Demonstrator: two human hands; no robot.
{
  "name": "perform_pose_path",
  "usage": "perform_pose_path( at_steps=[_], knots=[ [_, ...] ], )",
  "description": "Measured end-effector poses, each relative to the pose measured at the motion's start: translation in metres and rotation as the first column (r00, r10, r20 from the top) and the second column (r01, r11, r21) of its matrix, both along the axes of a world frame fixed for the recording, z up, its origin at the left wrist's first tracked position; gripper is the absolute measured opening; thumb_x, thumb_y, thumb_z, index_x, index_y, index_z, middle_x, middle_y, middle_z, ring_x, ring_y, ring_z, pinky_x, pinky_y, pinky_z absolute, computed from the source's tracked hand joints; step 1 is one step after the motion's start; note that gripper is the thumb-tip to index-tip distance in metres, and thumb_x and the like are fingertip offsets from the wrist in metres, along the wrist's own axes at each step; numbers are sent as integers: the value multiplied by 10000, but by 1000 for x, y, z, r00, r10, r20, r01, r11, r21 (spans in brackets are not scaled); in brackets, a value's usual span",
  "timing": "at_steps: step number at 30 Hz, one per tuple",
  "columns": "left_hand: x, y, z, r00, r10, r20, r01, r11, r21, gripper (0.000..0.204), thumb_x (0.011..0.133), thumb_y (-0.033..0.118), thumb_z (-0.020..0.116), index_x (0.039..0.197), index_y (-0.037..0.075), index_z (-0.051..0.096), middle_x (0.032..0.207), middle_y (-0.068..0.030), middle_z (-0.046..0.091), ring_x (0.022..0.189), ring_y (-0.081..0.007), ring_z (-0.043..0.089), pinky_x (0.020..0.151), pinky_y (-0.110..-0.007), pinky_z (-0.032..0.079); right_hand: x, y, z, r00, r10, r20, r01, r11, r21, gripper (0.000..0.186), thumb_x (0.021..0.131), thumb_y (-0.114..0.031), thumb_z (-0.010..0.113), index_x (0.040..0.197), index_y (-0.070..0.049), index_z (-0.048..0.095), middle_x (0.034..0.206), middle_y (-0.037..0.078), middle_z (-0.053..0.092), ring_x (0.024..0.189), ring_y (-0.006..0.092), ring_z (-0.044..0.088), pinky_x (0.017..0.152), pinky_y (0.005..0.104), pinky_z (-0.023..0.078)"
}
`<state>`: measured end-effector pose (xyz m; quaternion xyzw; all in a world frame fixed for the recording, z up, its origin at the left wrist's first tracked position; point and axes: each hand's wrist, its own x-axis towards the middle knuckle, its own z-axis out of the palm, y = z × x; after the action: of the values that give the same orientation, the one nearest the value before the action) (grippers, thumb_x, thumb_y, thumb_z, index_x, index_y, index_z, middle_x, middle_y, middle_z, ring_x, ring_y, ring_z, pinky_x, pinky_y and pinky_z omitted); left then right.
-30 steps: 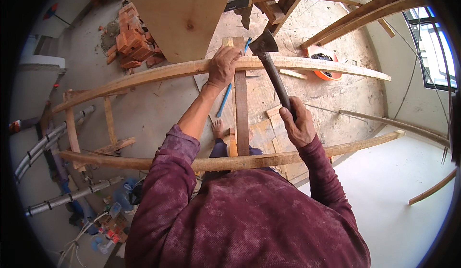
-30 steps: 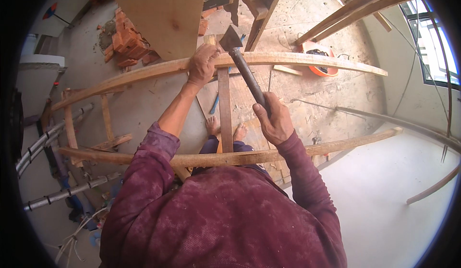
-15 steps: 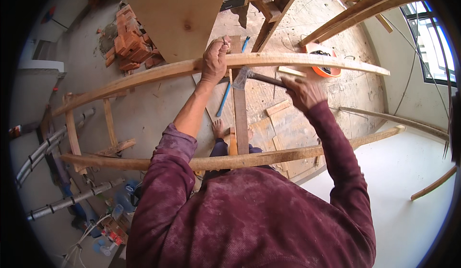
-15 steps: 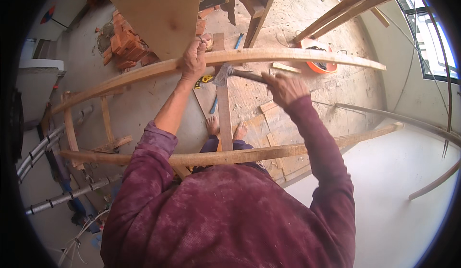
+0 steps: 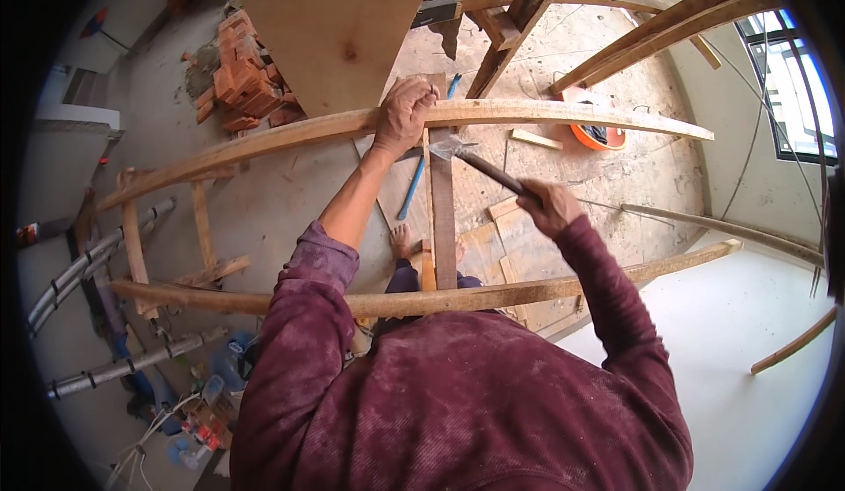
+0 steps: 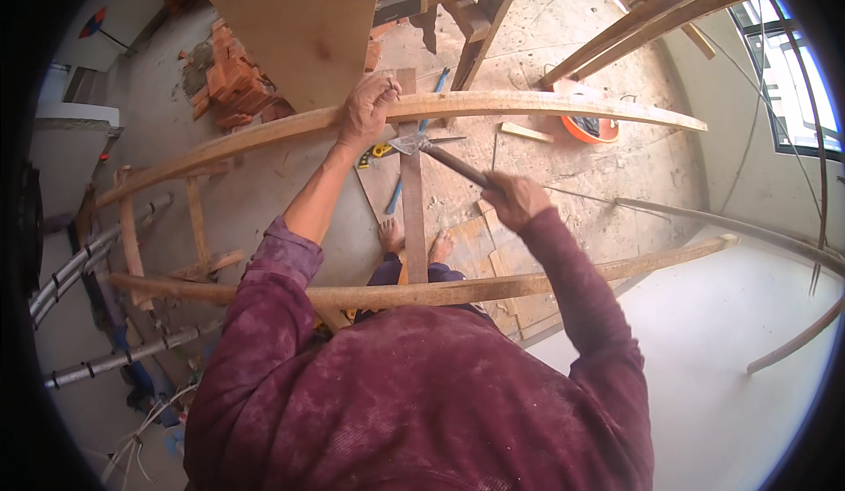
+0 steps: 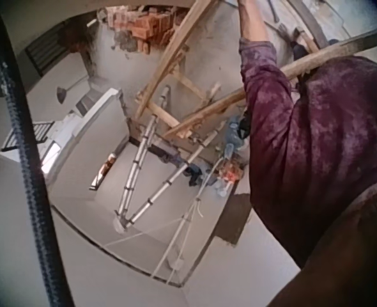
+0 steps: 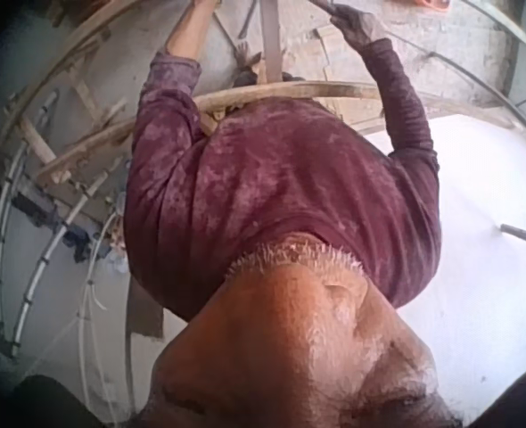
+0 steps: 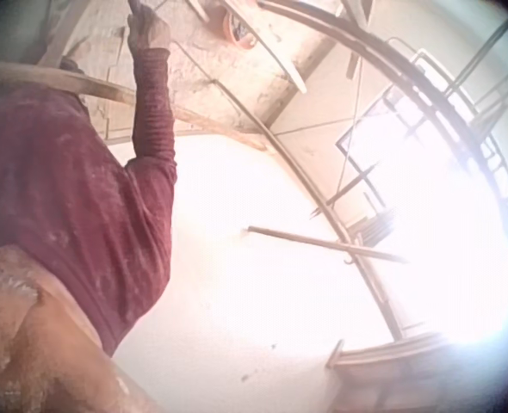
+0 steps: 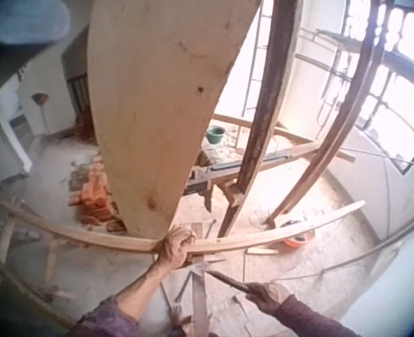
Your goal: The person builds a wooden frame by hammering nails into timber planks, aligning wooden sections together, and using an axe to secure joints.
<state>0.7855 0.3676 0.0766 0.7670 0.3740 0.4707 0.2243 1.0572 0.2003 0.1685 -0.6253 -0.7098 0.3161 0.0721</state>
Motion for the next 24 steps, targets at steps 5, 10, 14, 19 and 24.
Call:
perform_pose_path(
  at_steps=[5, 10, 14, 19, 24],
  knots=[
    [6, -5, 1, 999, -45, 5, 46, 996, -81, 163, 962, 202, 612, 898, 59, 655, 812, -67, 653, 776, -257, 610, 856, -387, 456, -6, -56, -7, 869, -348, -352, 309, 937, -162, 386, 996, -320, 599, 1193, 11, 624, 814, 118, 607, 744, 194, 580, 678, 329, 452],
    [9, -7, 1, 997, -30, -74, 27, 999, -37, 186, 962, 239, 606, 903, 68, 650, 831, -69, 658, 795, -275, 626, 866, -384, 459, -37, -49, 8, 721, -448, -528, 433, 887, -161, 299, 1023, -275, 559, 1096, 12, 595, 704, 47, 509, 646, 124, 475, 584, 294, 390],
    [7, -6, 2, 997, -40, -71, 38, 999, -22, 127, 925, 194, 640, 896, 71, 634, 831, -84, 648, 801, -300, 618, 821, -386, 471, -47, -19, 36, 870, -327, -370, 372, 926, 56, 254, 1014, -250, 569, 1010, 3, 553, 679, 167, 549, 592, 304, 565, 561, 404, 429],
    [6, -8, 2, 990, -14, -143, 26, 997, 78, 89, 915, 133, 654, 908, 45, 637, 839, -88, 650, 803, -291, 601, 729, -378, 489, -56, -15, 51, 915, -148, -375, 285, 895, 342, 232, 1013, -231, 556, 1040, -5, 513, 655, 194, 555, 576, 393, 587, 534, 444, 437],
    [6, -9, -2, 993, -25, -116, 33, 997, 64, 74, 892, 127, 656, 920, 60, 646, 854, -92, 651, 824, -307, 611, 794, -392, 485, -67, -11, 39, 918, -258, -299, 332, 916, 227, 220, 1004, -227, 556, 1042, -27, 473, 642, 224, 559, 585, 453, 594, 525, 494, 442]
  ],
)
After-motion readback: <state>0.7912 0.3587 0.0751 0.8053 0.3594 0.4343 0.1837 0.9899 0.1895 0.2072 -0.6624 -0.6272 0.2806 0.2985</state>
